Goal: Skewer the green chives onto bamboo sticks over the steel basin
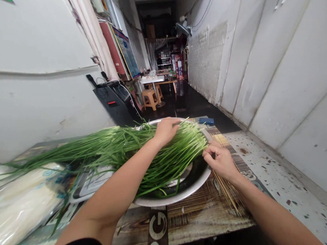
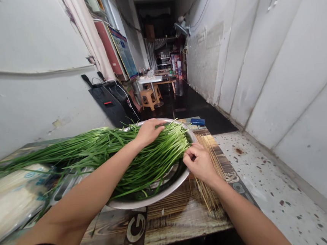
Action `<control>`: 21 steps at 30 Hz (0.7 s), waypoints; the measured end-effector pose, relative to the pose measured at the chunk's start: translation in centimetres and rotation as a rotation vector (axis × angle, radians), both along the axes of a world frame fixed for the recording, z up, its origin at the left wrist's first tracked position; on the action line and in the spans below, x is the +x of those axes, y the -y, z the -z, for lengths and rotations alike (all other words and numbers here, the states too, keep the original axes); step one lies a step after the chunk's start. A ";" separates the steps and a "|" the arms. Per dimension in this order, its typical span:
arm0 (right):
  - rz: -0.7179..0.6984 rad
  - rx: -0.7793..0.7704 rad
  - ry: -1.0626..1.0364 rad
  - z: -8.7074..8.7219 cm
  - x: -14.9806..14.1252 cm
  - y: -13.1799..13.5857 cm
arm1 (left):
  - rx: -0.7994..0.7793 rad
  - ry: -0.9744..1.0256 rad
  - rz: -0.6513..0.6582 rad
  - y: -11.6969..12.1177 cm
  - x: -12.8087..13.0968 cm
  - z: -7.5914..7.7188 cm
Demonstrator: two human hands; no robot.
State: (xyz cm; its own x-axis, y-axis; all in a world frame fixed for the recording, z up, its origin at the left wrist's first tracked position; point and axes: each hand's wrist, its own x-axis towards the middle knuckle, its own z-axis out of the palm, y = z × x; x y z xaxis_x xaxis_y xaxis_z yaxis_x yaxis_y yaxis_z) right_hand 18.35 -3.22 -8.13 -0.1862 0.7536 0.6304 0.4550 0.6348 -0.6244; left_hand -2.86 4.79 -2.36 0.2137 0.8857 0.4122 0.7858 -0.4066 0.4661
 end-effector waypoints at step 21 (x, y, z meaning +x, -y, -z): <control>-0.030 -0.004 0.028 0.1 0.3 -0.1 | -0.018 0.010 -0.062 -2.5 1.1 1.7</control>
